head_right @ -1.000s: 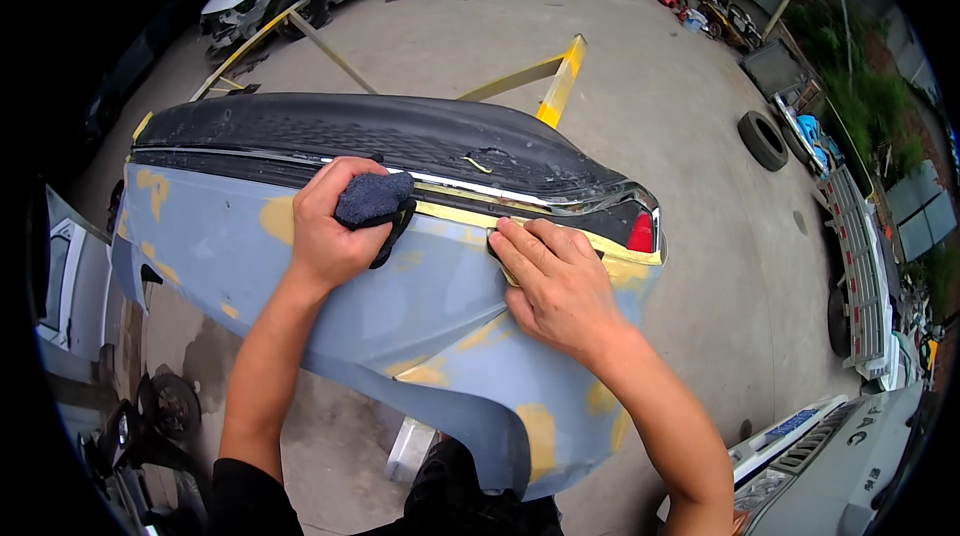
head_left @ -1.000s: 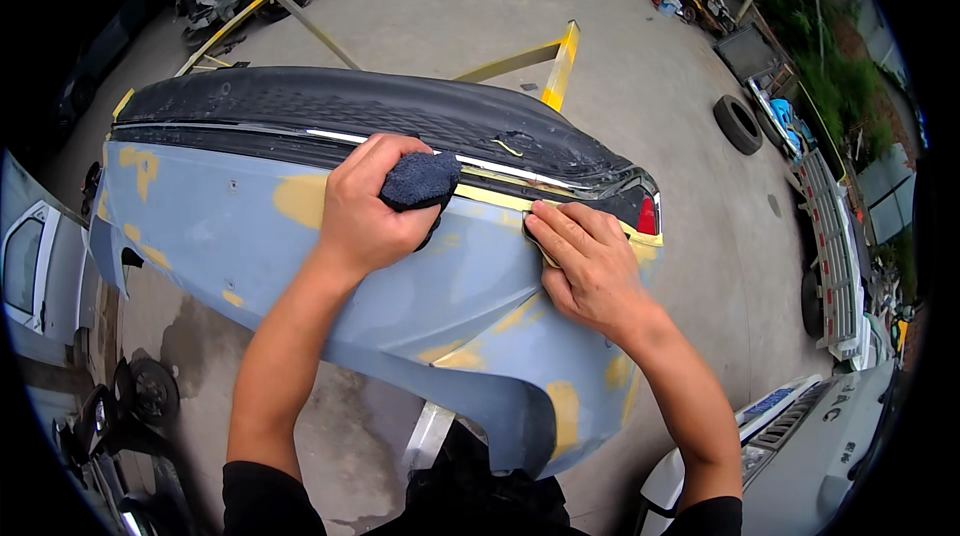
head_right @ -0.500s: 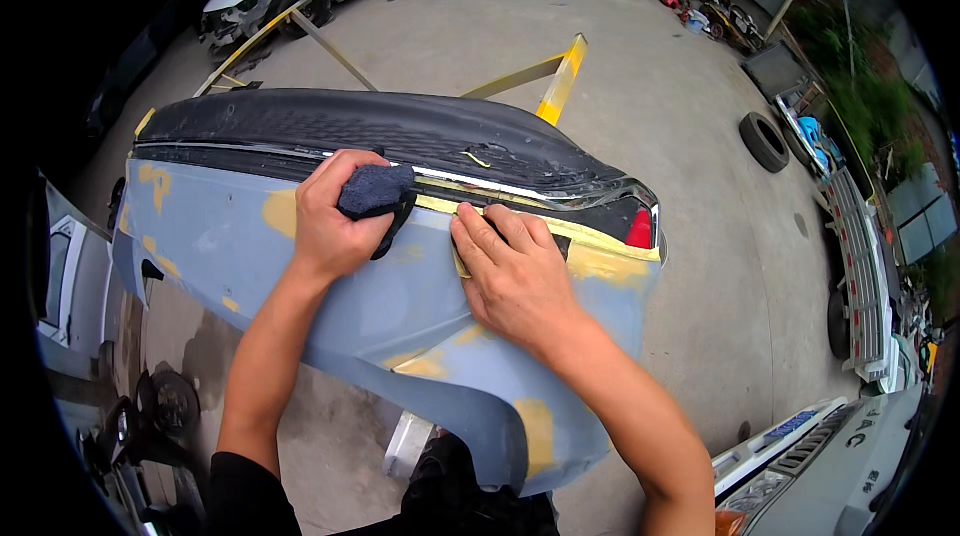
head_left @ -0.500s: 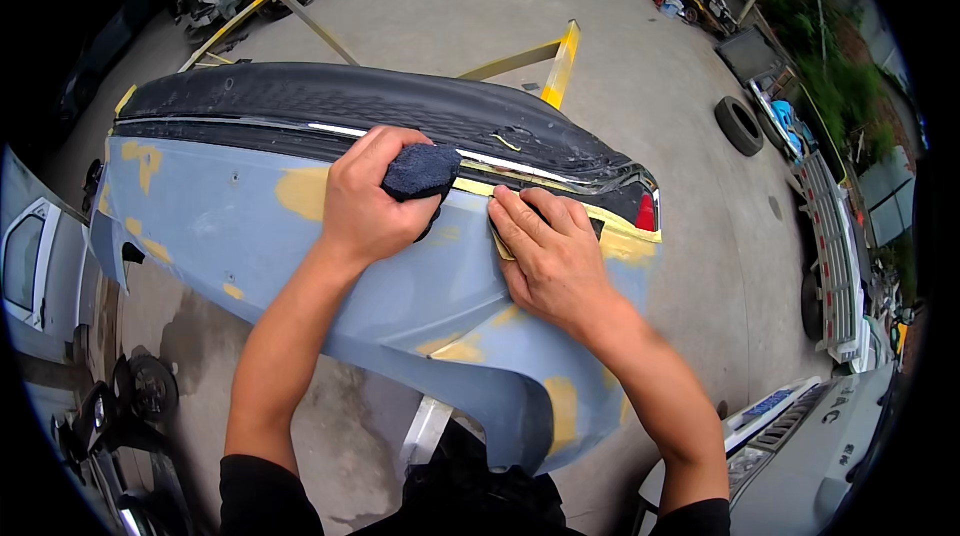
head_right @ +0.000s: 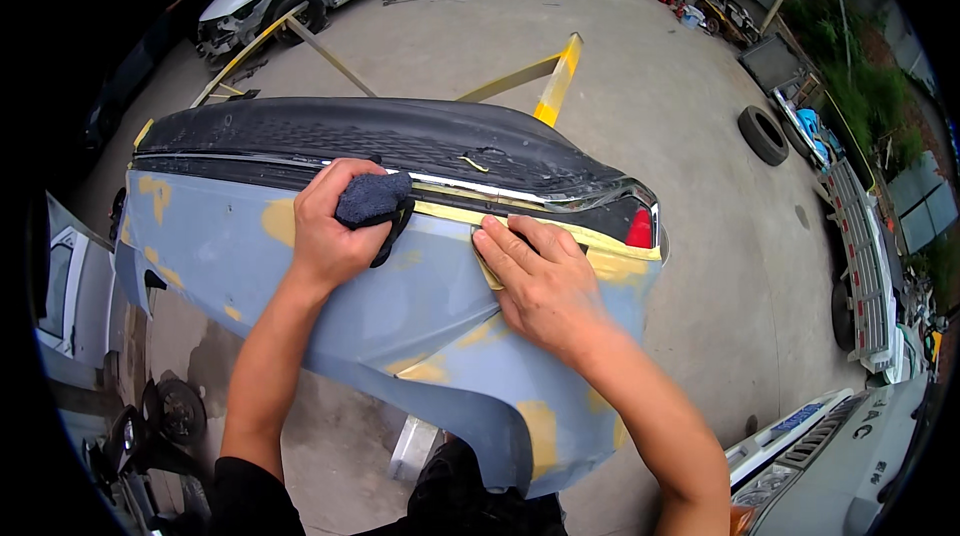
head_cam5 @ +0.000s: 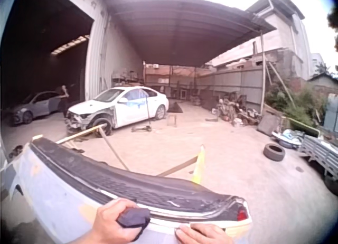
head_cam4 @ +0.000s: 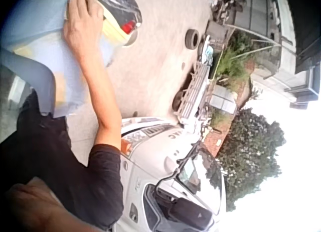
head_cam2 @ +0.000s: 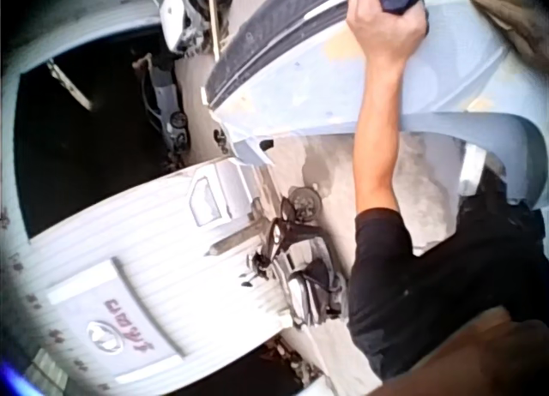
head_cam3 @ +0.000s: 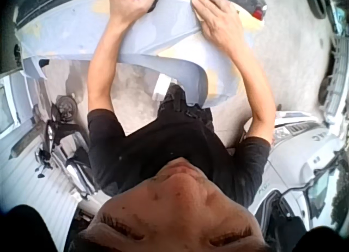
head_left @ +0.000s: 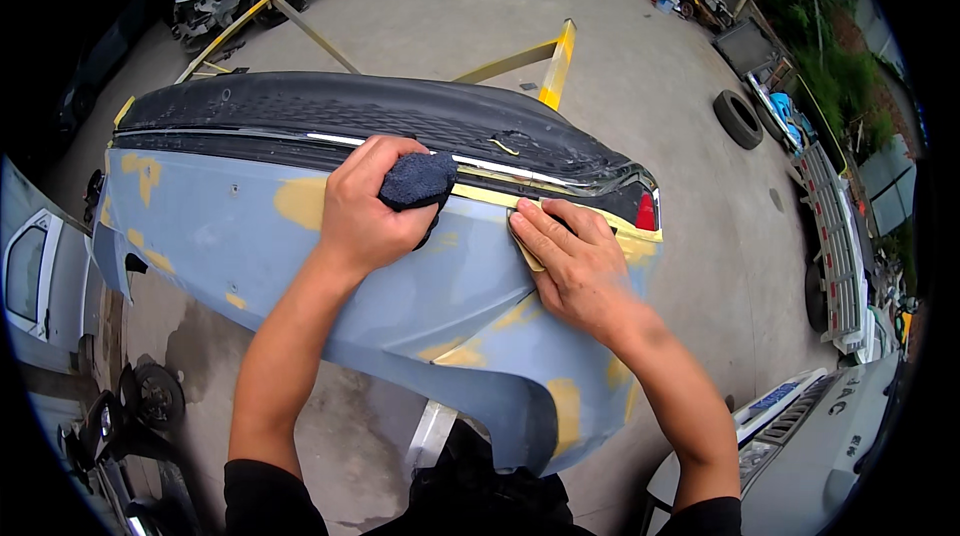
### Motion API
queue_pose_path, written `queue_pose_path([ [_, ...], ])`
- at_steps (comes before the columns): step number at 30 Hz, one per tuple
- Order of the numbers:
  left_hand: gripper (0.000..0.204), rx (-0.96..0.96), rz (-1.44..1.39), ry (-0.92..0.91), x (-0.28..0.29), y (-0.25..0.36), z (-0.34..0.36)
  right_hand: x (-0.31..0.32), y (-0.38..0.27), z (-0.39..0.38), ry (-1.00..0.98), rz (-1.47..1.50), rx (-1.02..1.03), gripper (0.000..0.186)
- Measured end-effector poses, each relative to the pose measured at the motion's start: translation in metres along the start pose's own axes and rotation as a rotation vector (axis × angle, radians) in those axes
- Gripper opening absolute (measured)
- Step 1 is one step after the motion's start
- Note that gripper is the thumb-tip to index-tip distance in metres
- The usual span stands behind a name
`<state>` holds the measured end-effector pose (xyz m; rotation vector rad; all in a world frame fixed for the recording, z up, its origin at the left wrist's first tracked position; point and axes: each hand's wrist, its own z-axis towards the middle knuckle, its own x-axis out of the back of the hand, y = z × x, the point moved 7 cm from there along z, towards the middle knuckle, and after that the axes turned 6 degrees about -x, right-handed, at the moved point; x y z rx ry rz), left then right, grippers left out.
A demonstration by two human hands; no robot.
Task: The person sands the surface of a detached car bumper using a sanding block and a cloth, repeatedly dipping the cloth into a bucket of water. The person works on the edges and flat areas of the bumper, smoothing the surface.
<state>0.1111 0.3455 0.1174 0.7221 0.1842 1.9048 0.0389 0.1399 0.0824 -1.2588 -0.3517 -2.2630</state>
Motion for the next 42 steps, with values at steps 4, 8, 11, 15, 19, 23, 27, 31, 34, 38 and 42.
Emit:
queue_pose_path([
  [4, 0.026, 0.001, -0.015, 0.013, -0.004, 0.003, 0.000, 0.000, -0.006, -0.004, 0.010, -0.034, -0.033, 0.058],
  [8, 0.027, 0.002, 0.007, 0.010, -0.005, 0.001, 0.000, -0.006, -0.028, 0.023, 0.021, 0.056, -0.008, 0.058],
  [11, 0.028, 0.012, 0.003, 0.006, -0.001, -0.002, 0.000, -0.001, -0.007, 0.006, 0.027, 0.021, -0.024, 0.058],
  [15, 0.029, 0.009, -0.007, 0.004, -0.001, 0.000, -0.001, 0.013, 0.025, -0.037, 0.013, -0.051, -0.125, 0.057],
  [19, 0.029, -0.006, -0.009, 0.007, -0.007, 0.000, 0.000, 0.009, 0.013, -0.025, 0.067, -0.007, -0.121, 0.056],
  [23, 0.029, 0.021, -0.008, -0.001, -0.005, -0.002, -0.001, 0.000, -0.006, 0.003, 0.040, 0.079, -0.078, 0.055],
  [27, 0.030, 0.003, 0.003, -0.006, -0.003, -0.002, 0.000, 0.001, 0.011, -0.012, 0.025, 0.011, -0.031, 0.055],
  [31, 0.030, 0.006, -0.013, 0.001, -0.007, -0.001, 0.000, -0.002, -0.017, 0.007, 0.049, 0.053, -0.054, 0.053],
  [34, 0.030, 0.011, 0.024, -0.011, -0.003, -0.004, -0.001, -0.002, -0.015, 0.002, 0.057, 0.031, 0.002, 0.054],
  [38, 0.030, -0.001, -0.001, -0.007, -0.004, 0.000, -0.001, 0.009, 0.011, -0.030, 0.024, 0.024, -0.098, 0.056],
  [42, 0.029, 0.018, -0.001, -0.016, -0.010, 0.002, 0.000, 0.005, -0.014, -0.001, 0.045, 0.106, -0.102, 0.056],
])
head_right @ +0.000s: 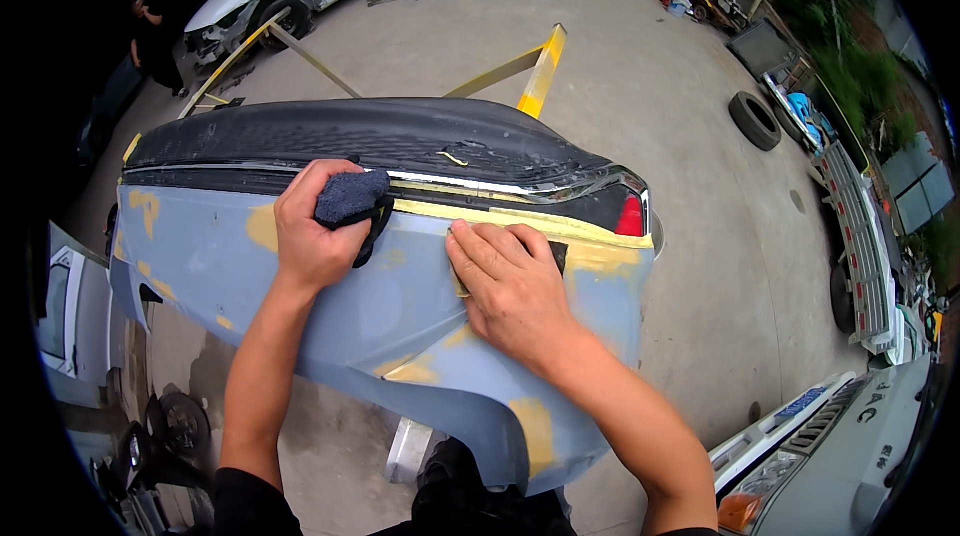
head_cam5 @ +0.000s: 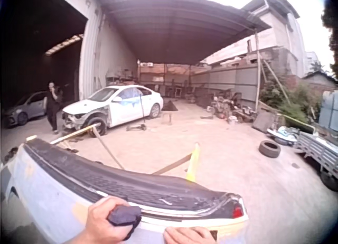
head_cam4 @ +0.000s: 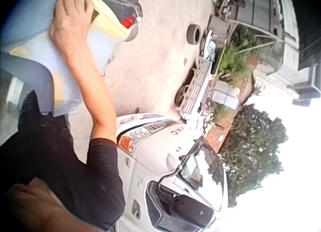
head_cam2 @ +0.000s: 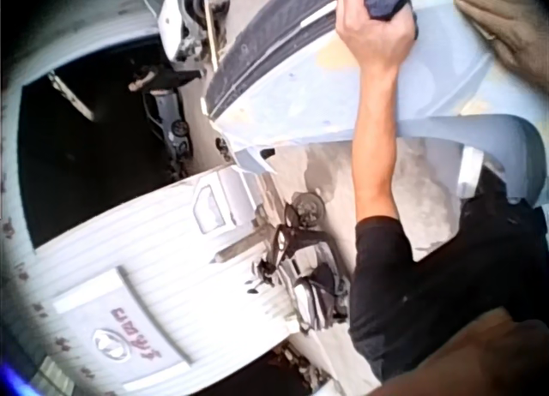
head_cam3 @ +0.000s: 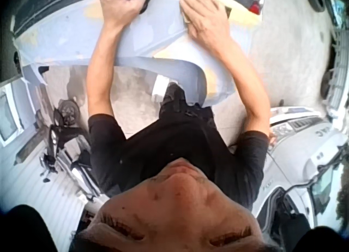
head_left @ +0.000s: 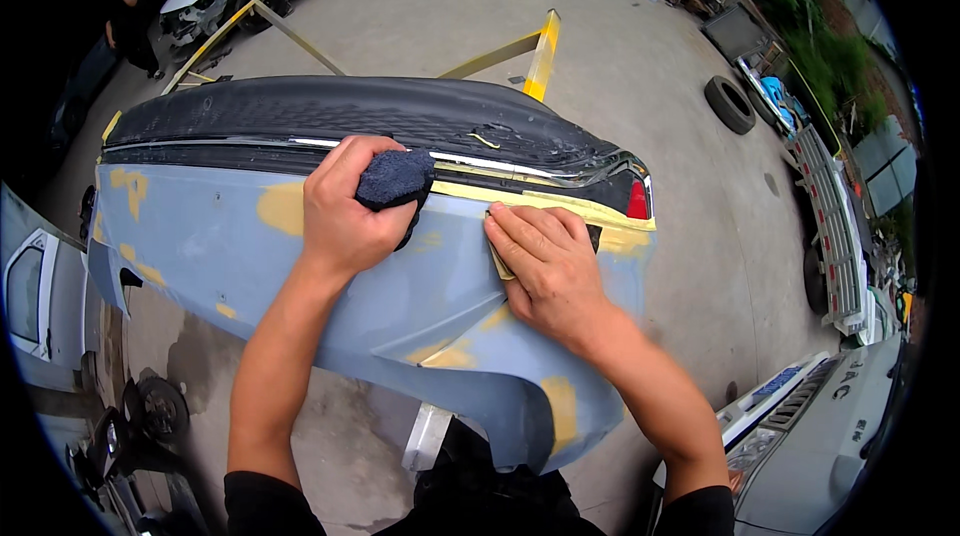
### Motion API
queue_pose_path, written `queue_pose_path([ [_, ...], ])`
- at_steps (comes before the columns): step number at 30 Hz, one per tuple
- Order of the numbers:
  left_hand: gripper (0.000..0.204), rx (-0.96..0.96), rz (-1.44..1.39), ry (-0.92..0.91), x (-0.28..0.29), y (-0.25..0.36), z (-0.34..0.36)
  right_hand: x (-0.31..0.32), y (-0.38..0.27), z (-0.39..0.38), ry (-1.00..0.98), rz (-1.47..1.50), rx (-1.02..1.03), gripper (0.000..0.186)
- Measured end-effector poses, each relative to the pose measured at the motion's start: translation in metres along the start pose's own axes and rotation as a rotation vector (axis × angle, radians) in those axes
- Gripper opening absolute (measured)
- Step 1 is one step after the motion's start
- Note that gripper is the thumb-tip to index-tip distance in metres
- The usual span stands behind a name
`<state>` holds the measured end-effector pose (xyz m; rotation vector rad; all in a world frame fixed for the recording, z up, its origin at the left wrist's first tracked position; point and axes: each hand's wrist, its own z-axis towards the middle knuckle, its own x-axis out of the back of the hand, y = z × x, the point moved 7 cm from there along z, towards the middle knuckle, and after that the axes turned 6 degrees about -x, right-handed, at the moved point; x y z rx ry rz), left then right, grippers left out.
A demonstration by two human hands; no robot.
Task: The person sands the surface of a detached car bumper using a sanding block and a cloth, repeatedly dipping the cloth into a bucket of water. The person works on the edges and flat areas of the bumper, smoothing the surface.
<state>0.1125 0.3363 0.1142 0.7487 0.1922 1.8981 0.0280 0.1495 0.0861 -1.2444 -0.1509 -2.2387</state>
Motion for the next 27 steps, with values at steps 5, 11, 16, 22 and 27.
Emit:
queue_pose_path([
  [5, 0.029, 0.001, 0.018, 0.005, 0.005, -0.005, -0.002, 0.008, 0.024, -0.017, -0.047, -0.047, 0.022, 0.056],
  [11, 0.029, -0.022, 0.007, 0.010, 0.003, -0.002, 0.001, -0.001, 0.000, -0.005, -0.025, -0.011, 0.091, 0.051],
  [16, 0.030, -0.034, 0.005, 0.005, 0.005, -0.002, 0.000, 0.007, 0.016, -0.015, -0.017, -0.041, 0.073, 0.053],
  [22, 0.031, -0.010, 0.010, 0.013, 0.004, -0.003, -0.001, 0.002, 0.009, -0.004, -0.004, 0.023, 0.074, 0.060],
  [27, 0.031, -0.013, 0.003, 0.006, 0.003, -0.002, -0.002, 0.006, 0.020, -0.019, -0.013, -0.068, 0.037, 0.057],
])
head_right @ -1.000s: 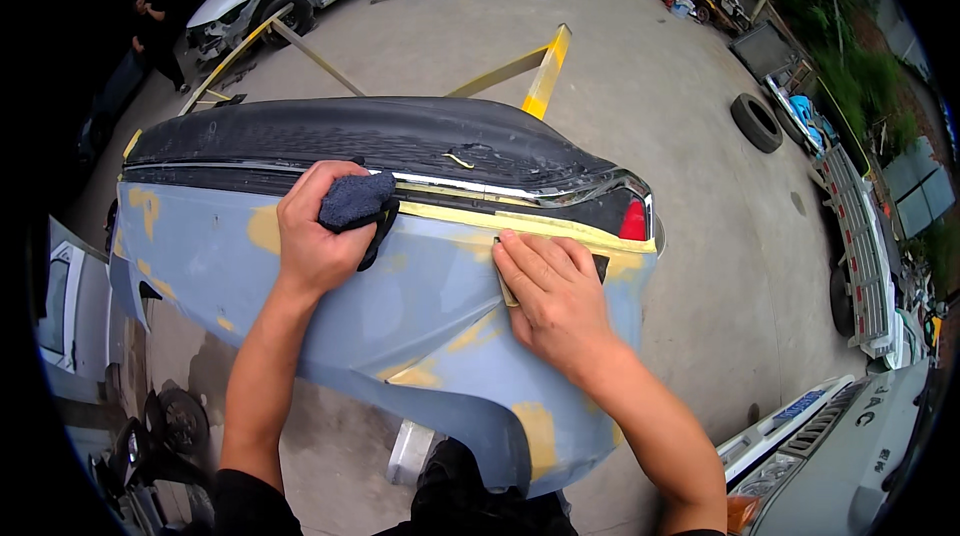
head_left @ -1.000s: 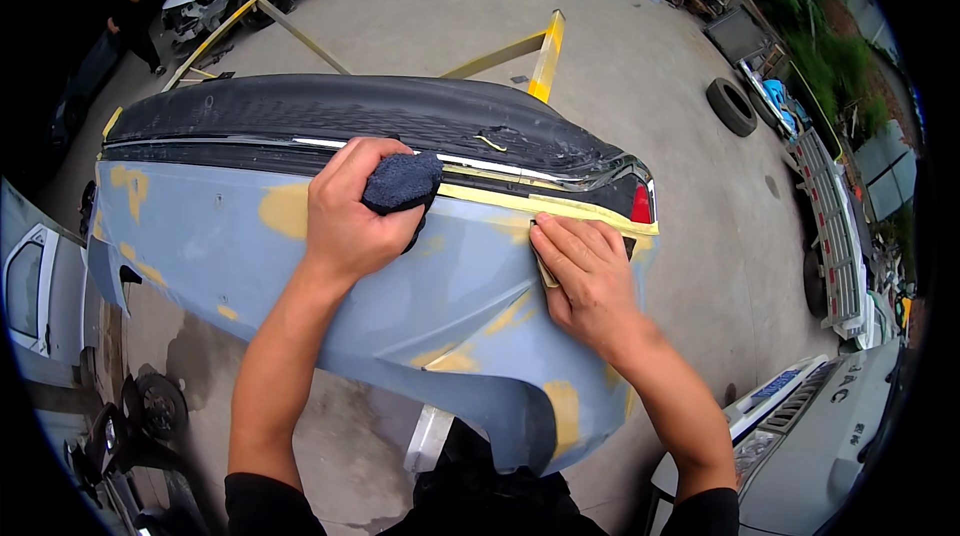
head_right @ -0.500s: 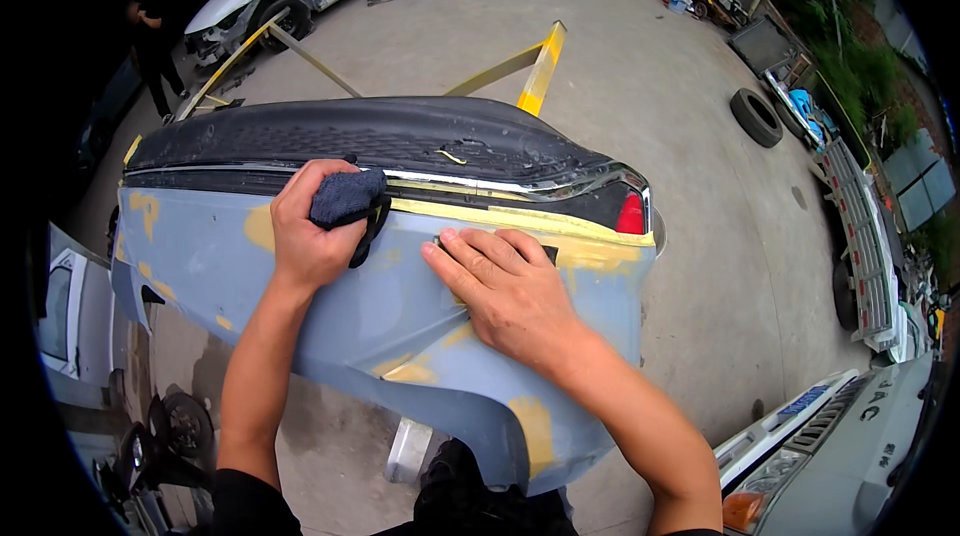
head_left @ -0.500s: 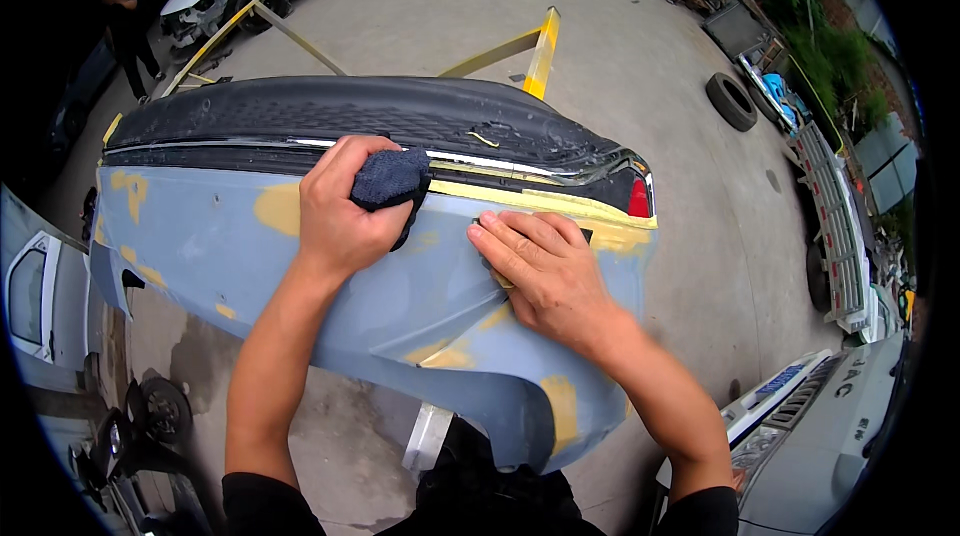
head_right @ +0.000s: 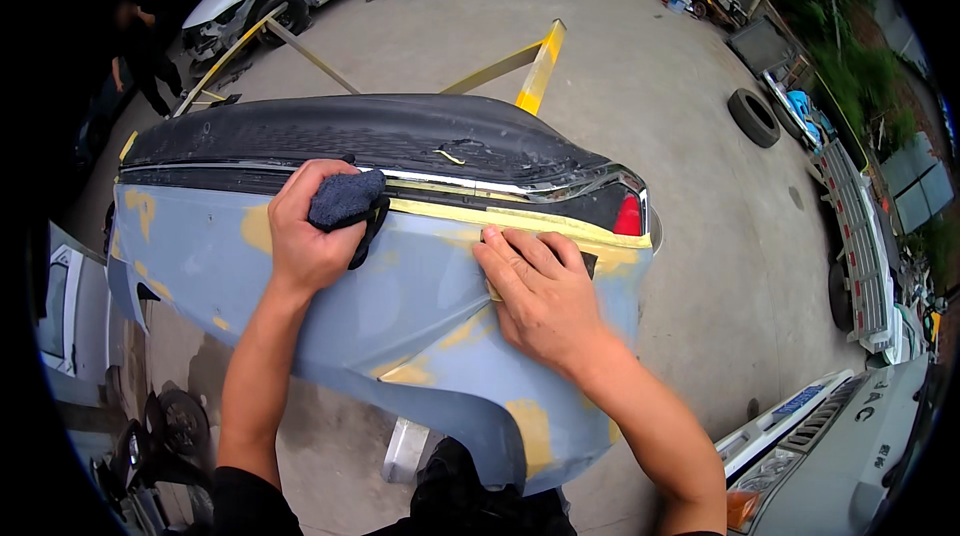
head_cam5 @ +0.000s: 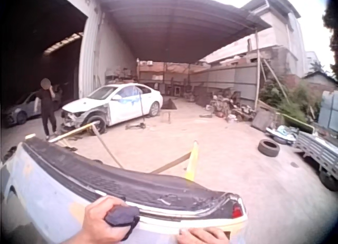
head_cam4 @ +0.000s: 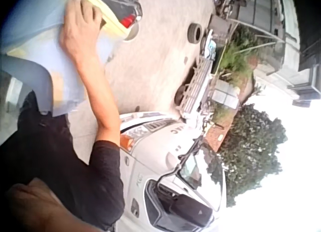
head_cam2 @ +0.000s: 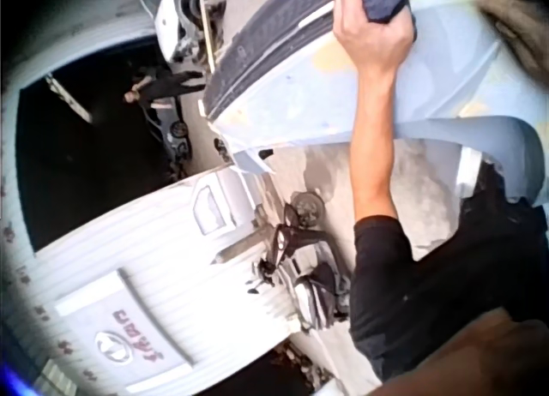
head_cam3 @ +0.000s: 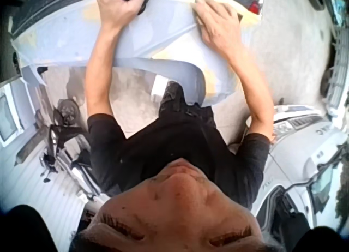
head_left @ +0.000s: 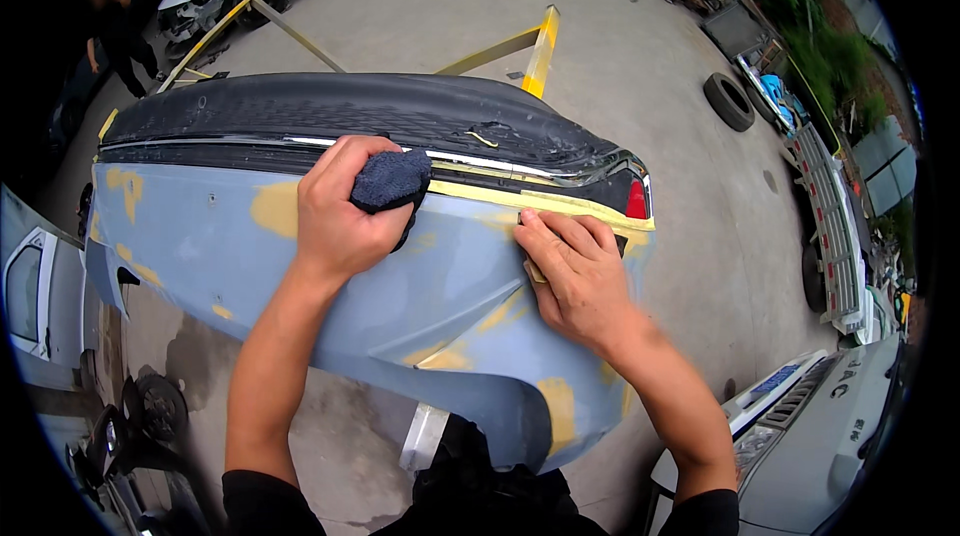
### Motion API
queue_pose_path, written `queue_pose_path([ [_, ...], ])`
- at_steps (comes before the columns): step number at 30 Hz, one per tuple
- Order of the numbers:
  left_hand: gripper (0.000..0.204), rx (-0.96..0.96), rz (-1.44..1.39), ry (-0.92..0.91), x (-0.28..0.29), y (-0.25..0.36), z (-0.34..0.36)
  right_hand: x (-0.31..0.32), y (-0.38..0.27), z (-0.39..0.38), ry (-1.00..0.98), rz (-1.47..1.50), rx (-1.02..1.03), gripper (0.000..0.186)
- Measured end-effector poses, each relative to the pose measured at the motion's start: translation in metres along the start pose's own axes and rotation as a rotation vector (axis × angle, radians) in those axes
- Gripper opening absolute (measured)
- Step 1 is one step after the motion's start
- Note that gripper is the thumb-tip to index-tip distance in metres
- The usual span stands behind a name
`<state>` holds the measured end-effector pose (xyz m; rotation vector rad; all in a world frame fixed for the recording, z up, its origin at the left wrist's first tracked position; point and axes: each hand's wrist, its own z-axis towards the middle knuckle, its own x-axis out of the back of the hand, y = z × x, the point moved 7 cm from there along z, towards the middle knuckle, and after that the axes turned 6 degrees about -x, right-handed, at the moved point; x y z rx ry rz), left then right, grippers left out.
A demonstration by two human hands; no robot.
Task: The person sands the surface of a detached car bumper using a sanding block and a cloth, repeatedly dipping the cloth into a bucket of water. The person works on the edges and flat areas of the bumper, smoothing the surface.
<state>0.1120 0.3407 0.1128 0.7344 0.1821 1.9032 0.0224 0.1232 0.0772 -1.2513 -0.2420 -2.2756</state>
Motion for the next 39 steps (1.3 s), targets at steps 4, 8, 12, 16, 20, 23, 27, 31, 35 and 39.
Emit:
queue_pose_path([
  [4, 0.031, 0.019, 0.011, -0.003, -0.002, -0.001, 0.001, -0.009, -0.022, 0.021, -0.001, 0.050, -0.007, 0.054],
  [8, 0.035, 0.054, 0.001, -0.035, 0.003, -0.004, -0.001, 0.000, 0.012, -0.006, -0.013, 0.031, -0.057, 0.056],
  [12, 0.034, 0.049, -0.021, -0.031, -0.001, -0.001, 0.001, 0.003, 0.031, -0.031, 0.039, -0.024, -0.111, 0.056],
  [16, 0.031, 0.036, 0.037, -0.024, -0.004, 0.001, 0.002, -0.013, -0.022, 0.017, 0.061, 0.049, -0.064, 0.051],
  [20, 0.031, 0.035, 0.031, -0.036, 0.000, -0.004, 0.000, -0.013, -0.007, 0.006, 0.114, 0.028, -0.134, 0.052],
  [23, 0.029, 0.041, 0.045, -0.032, 0.003, -0.004, -0.003, 0.003, 0.037, -0.041, 0.112, -0.026, -0.336, 0.053],
  [27, 0.029, 0.054, 0.038, -0.040, -0.002, -0.004, -0.002, 0.011, 0.116, -0.125, 0.154, -0.035, -0.700, 0.050],
  [31, 0.030, -0.009, 0.070, -0.065, -0.004, -0.001, -0.001, 0.010, 0.101, -0.112, 0.207, -0.098, -0.645, 0.048],
  [35, 0.034, -0.086, 0.105, -0.127, -0.007, 0.006, -0.001, 0.007, 0.054, -0.066, 0.137, 0.010, -0.439, 0.052],
  [39, 0.043, -0.260, 0.147, -0.216, -0.020, 0.023, -0.003, 0.012, 0.078, -0.087, 0.115, -0.015, -0.453, 0.053],
])
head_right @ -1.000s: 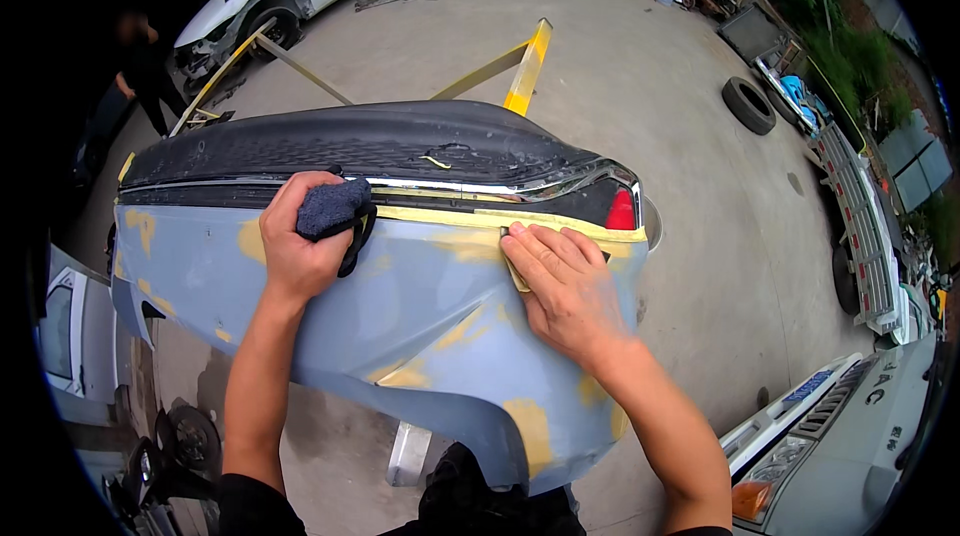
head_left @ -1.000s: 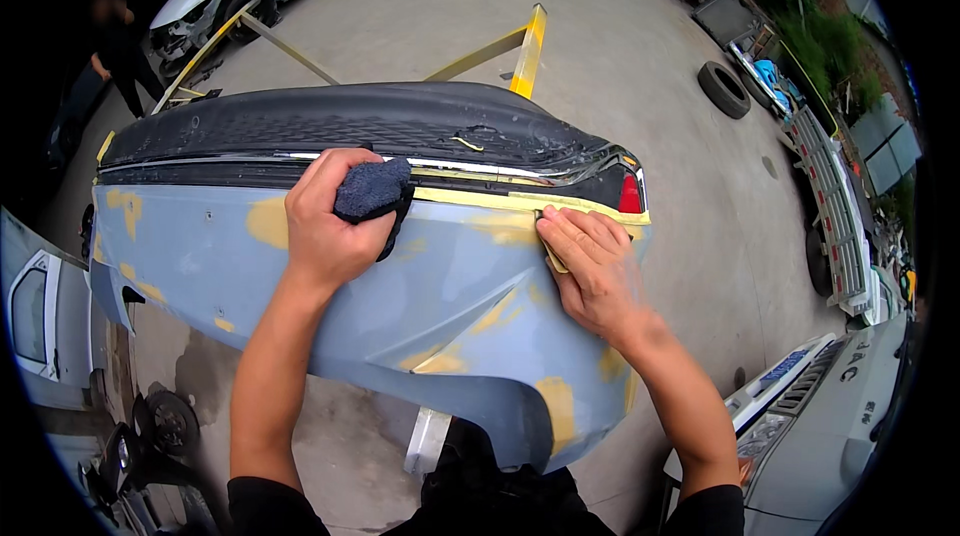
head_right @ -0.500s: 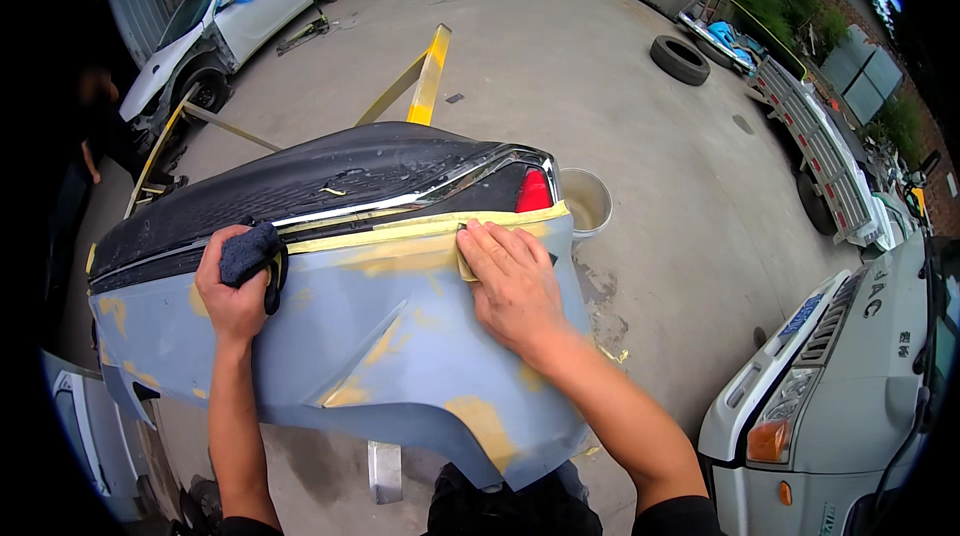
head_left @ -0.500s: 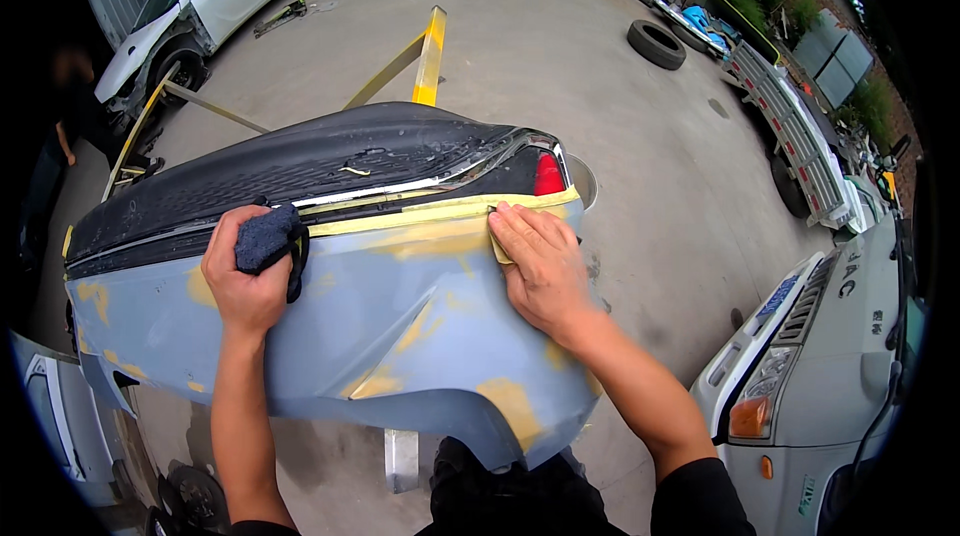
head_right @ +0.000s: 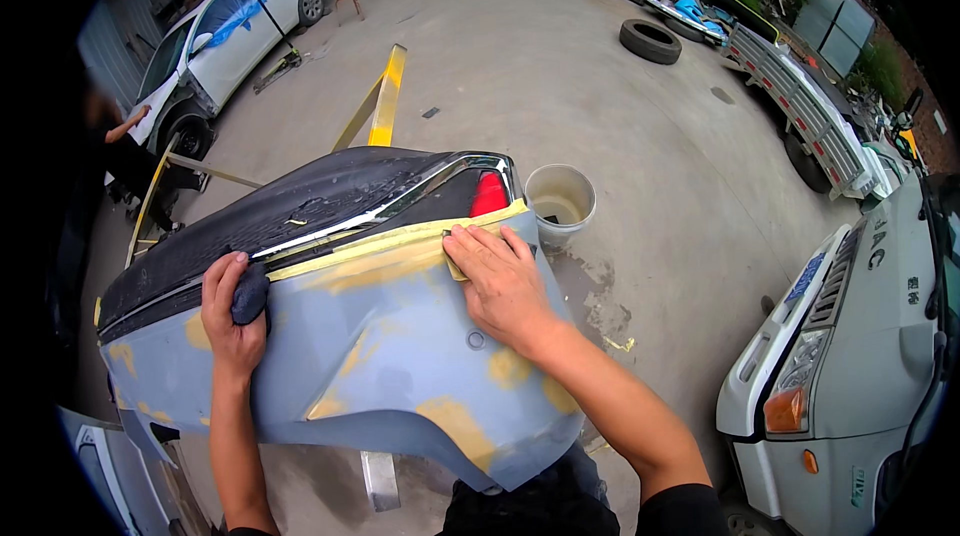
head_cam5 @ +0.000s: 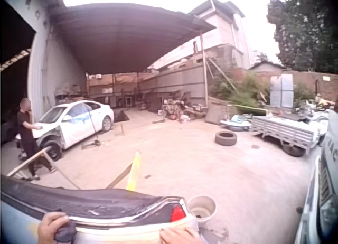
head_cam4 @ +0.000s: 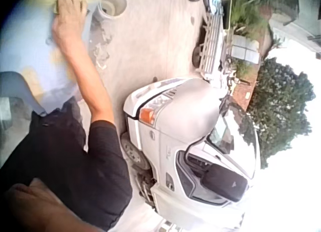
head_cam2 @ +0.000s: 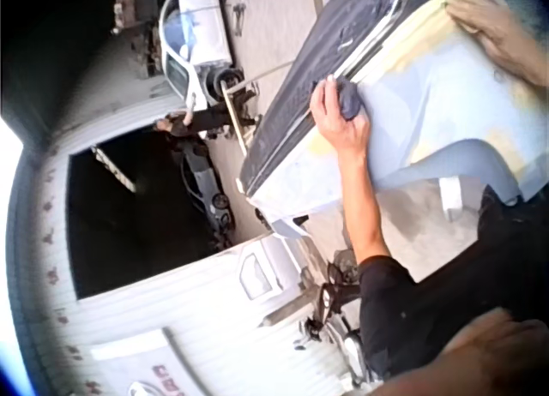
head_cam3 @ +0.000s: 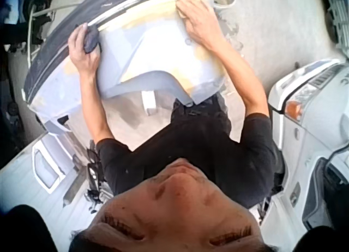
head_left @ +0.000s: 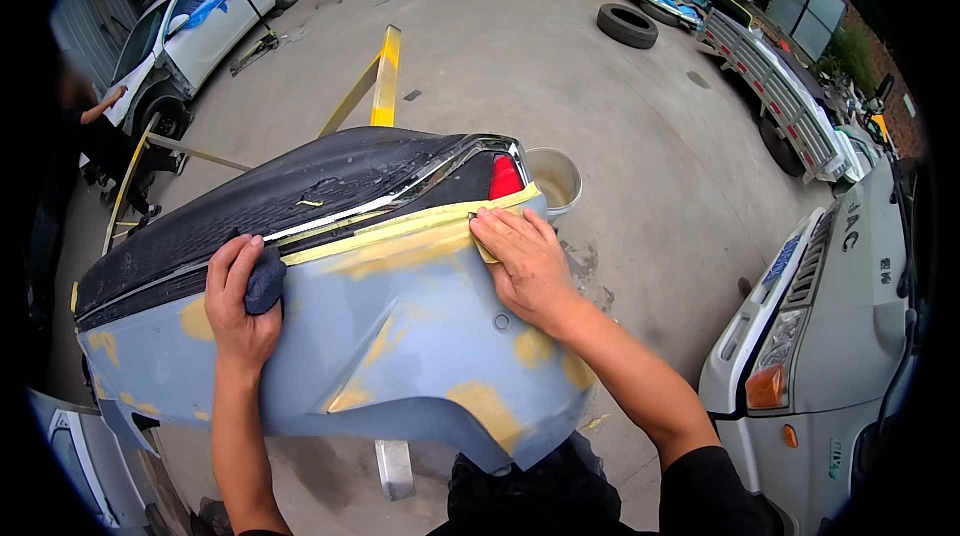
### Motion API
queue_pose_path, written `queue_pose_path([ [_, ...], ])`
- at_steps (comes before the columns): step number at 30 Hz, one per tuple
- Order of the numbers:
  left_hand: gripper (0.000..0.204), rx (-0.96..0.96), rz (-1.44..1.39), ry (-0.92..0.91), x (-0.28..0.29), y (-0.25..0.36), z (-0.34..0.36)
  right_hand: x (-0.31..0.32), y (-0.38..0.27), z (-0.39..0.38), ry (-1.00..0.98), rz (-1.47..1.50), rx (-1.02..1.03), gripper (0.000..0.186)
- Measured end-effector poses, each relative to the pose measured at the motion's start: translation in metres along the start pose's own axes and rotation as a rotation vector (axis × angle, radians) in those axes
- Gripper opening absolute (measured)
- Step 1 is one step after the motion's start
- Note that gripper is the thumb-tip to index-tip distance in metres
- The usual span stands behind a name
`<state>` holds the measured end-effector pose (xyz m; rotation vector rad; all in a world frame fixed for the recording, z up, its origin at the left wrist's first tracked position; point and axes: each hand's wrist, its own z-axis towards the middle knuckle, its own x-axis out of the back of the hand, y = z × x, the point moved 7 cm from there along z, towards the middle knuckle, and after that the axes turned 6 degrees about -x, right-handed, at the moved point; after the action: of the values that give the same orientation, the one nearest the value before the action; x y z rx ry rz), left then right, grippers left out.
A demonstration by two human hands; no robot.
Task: The person sands the surface of a detached car bumper using a sanding block and a cloth, repeatedly dipping the cloth into a bucket of water. The person works on the edges and flat areas of the bumper, smoothing the surface.
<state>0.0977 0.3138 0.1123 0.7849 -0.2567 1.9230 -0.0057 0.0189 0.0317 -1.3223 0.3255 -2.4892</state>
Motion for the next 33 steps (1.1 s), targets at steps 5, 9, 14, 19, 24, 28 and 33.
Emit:
queue_pose_path([
  [5, 0.033, -0.056, 0.169, -0.222, -0.032, 0.052, 0.020, 0.002, -0.028, 0.003, 0.088, 0.138, 0.137, 0.053],
  [9, 0.036, 0.006, 0.298, -0.328, -0.045, 0.077, 0.020, -0.008, -0.023, 0.004, 0.114, 0.245, 0.261, 0.050],
  [14, 0.043, 0.111, 0.373, -0.270, -0.058, 0.082, 0.021, 0.008, 0.048, -0.011, 0.043, 0.248, 0.257, 0.053],
  [19, 0.040, 0.157, 0.346, -0.248, -0.059, 0.082, 0.030, 0.021, 0.087, -0.015, -0.078, 0.121, 0.300, 0.054],
  [24, 0.026, 0.385, 0.226, -0.211, -0.088, 0.105, 0.066, 0.026, 0.106, -0.008, -0.128, 0.122, 0.336, 0.053],
  [28, 0.023, 0.383, 0.140, -0.187, -0.136, 0.122, 0.105, 0.032, 0.102, 0.005, -0.079, 0.171, 0.432, 0.053],
  [33, 0.021, 0.394, 0.104, -0.162, -0.182, 0.139, 0.126, 0.023, 0.095, 0.007, -0.057, 0.219, 0.561, 0.056],
])
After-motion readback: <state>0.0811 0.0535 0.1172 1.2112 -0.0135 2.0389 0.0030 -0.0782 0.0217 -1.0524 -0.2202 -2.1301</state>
